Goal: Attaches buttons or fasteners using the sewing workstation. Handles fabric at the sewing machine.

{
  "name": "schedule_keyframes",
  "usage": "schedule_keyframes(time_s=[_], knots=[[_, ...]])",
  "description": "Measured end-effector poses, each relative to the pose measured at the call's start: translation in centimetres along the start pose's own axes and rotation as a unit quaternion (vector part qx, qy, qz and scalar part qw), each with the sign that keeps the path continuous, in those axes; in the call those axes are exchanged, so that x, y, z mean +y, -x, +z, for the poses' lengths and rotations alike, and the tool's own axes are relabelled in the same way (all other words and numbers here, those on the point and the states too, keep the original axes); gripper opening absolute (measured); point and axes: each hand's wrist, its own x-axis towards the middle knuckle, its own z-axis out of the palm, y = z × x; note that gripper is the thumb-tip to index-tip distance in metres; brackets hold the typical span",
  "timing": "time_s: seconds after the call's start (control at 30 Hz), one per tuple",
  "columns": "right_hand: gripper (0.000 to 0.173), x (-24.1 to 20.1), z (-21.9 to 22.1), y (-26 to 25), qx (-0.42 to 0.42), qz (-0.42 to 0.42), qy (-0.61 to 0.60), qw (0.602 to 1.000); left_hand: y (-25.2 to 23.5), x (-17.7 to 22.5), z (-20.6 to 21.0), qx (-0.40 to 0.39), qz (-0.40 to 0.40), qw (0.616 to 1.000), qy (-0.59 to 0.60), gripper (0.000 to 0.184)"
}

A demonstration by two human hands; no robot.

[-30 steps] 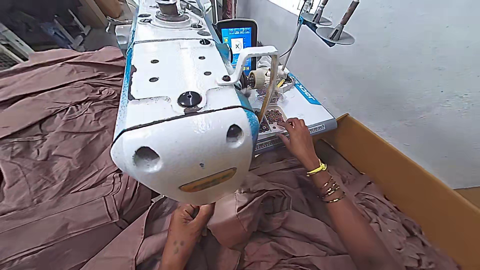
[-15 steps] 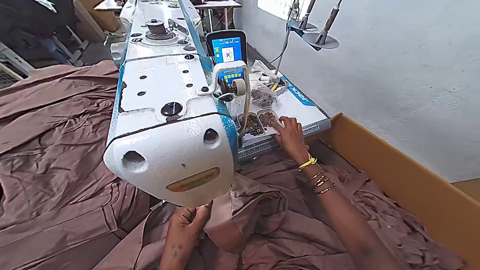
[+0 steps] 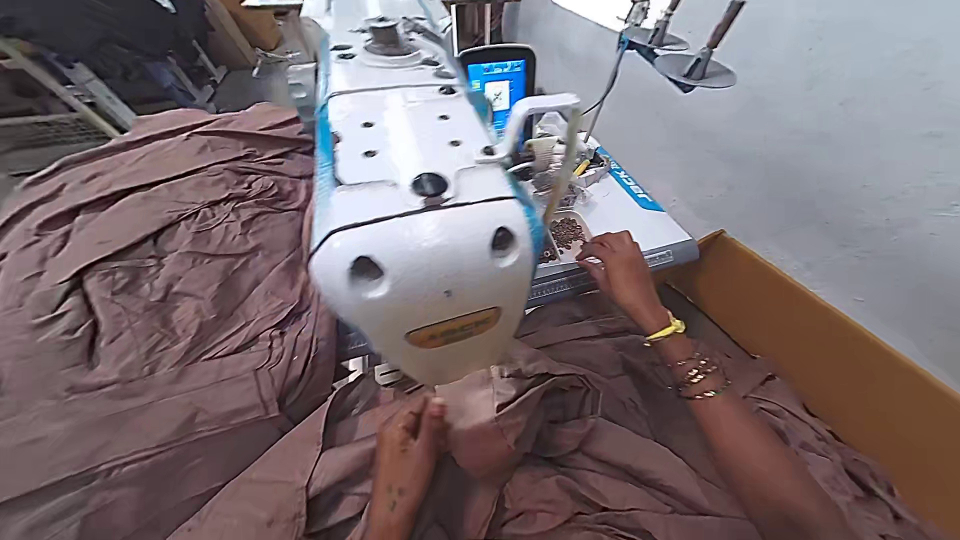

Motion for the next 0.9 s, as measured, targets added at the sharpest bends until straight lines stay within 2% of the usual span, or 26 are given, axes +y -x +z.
schedule_keyframes(time_s=[0.07,0.1,0.17,0.2,0.23,0.3,0.33,0.37,0.4,0.43,0.5,0.57,0.6,0.63,0.67,0.7,0.73,0.77,0.8,0.9], knots=[[0.01,-2.3,-0.5,0.1,-0.002,0.04,-0.11,0.993,0.1,0.1,-0.5,-0.087,-0.02,0.996,-0.013,0.035],[0.01,-4.1,-0.6,0.4,-0.009,0.048,-0.156,0.987,0.3,-0.1,-1.0,-0.126,0.006,0.991,-0.034,0.041],[0.011,-8.5,-0.9,1.0,0.01,-0.023,-0.2,0.98,1.0,-0.8,-2.6,-0.181,0.142,0.968,-0.097,0.049],[0.012,-10.9,-0.9,1.8,0.027,-0.08,-0.201,0.976,1.5,-1.2,-3.7,-0.21,0.191,0.953,-0.104,0.047],[0.015,-13.1,-0.8,2.9,0.038,-0.142,-0.189,0.971,2.2,-1.6,-4.8,-0.245,0.204,0.944,-0.087,0.042],[0.021,-16.7,-0.1,4.4,0.086,-0.278,-0.107,0.951,3.3,-2.6,-6.1,-0.292,0.156,0.943,-0.012,0.021],[0.021,-18.0,0.4,4.6,0.111,-0.328,-0.059,0.936,3.7,-3.0,-6.2,-0.302,0.117,0.946,0.035,0.024],[0.021,-18.9,0.7,4.5,0.128,-0.345,-0.027,0.929,3.7,-3.0,-6.1,-0.313,0.079,0.943,0.082,0.035],[0.022,-19.5,0.8,4.4,0.137,-0.34,-0.005,0.93,3.5,-2.6,-5.8,-0.311,0.048,0.94,0.128,0.047],[0.021,-19.7,0.8,4.4,0.139,-0.328,0.002,0.934,3.1,-1.9,-5.2,-0.293,0.023,0.942,0.163,0.05],[0.017,-19.1,0.9,5.1,0.118,-0.277,-0.063,0.951,2.3,-0.2,-3.7,-0.238,-0.012,0.954,0.18,0.033],[0.027,-18.3,0.1,6.1,0.038,-0.178,-0.248,0.952,1.9,1.3,-2.5,-0.208,-0.001,0.964,0.165,0.017],[0.034,-18.1,-0.6,6.6,-0.027,-0.133,-0.349,0.927,2.0,1.9,-1.9,-0.19,0.04,0.97,0.145,0.02],[0.041,-17.9,-1.4,7.4,-0.125,-0.096,-0.452,0.878,2.1,2.3,-1.5,-0.158,0.1,0.975,0.116,0.026],[0.048,-17.8,-2.4,8.2,-0.236,-0.077,-0.534,0.808,2.2,2.5,-1.3,-0.109,0.168,0.976,0.081,0.03],[0.05,-17.9,-3.1,8.7,-0.322,-0.081,-0.611,0.719,2.0,2.5,-1.5,-0.057,0.232,0.97,0.045,0.031],[0.047,-18.0,-3.5,9.0,-0.368,-0.09,-0.672,0.636,1.5,2.2,-2.0,-0.012,0.277,0.961,0.02,0.026],[0.043,-17.8,-3.9,9.2,-0.374,-0.091,-0.706,0.594,1.1,1.7,-2.9,0.027,0.3,0.953,0.003,0.022],[0.039,-17.4,-4.1,9.2,-0.351,-0.07,-0.71,0.607,0.6,1.0,-3.8,0.06,0.306,0.95,-0.015,0.02],[0.02,-16.1,-2.5,7.6,-0.246,0.026,-0.609,0.754,-0.4,-1.7,-5.7,0.118,0.238,0.963,-0.048,0.025]])
